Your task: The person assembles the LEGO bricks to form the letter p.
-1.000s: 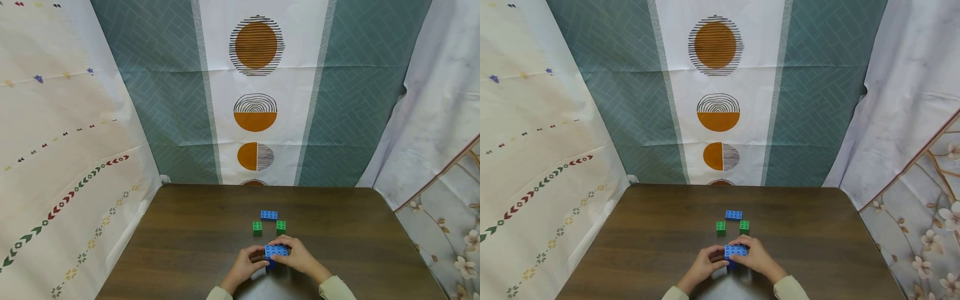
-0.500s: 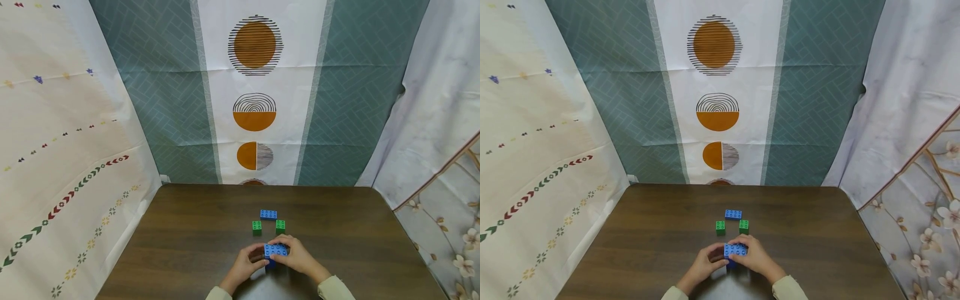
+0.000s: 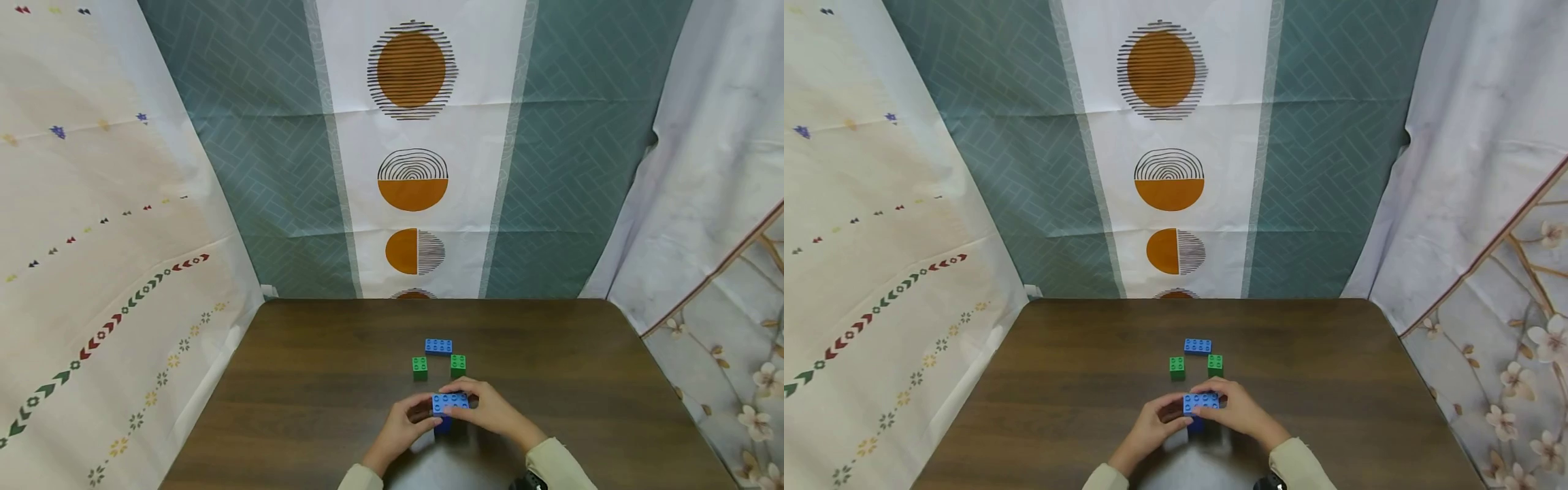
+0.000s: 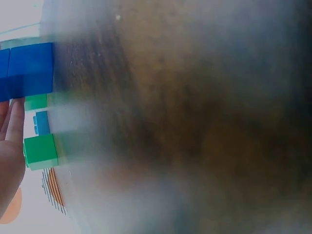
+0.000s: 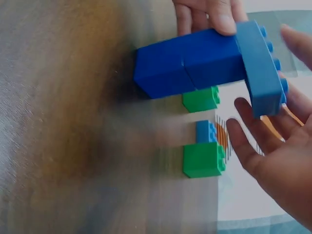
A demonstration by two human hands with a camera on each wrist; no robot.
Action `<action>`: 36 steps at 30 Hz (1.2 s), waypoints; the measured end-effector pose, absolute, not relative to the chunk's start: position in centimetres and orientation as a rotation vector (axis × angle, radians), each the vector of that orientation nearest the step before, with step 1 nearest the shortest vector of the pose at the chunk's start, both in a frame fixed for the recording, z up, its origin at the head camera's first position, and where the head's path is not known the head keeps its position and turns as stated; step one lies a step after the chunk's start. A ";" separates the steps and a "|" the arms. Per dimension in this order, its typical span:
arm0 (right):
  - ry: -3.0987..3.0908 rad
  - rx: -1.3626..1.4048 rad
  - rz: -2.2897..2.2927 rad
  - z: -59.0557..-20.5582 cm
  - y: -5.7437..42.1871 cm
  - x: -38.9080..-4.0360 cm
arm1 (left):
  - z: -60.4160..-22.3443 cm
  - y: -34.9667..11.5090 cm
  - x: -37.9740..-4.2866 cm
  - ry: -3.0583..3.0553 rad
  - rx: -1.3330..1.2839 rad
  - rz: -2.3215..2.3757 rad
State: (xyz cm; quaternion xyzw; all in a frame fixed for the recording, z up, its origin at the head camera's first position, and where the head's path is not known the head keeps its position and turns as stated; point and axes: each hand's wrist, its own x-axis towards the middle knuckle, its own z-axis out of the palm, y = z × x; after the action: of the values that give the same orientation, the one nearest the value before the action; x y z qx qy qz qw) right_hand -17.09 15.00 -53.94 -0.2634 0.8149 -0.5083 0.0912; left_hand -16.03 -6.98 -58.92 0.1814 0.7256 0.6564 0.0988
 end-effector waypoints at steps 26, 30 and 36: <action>2.328 -0.830 -1.582 -56.2 13.8 -24.6 | -59.1 -6.7 -16.1 2.144 0.540 1.996; 2.336 -0.867 -1.533 -56.7 13.1 -25.0 | -59.3 -6.8 -16.0 2.137 0.549 1.985; 2.290 -0.833 -1.532 -56.9 11.7 -25.9 | -59.2 -7.0 -16.1 2.149 0.583 1.987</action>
State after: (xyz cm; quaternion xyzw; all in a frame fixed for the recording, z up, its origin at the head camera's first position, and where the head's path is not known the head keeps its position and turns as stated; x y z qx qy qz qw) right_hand -25.85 11.73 -56.91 -0.2870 0.7887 -0.5276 0.1310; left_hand -16.10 -6.97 -59.24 0.1946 0.7180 0.6637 0.0785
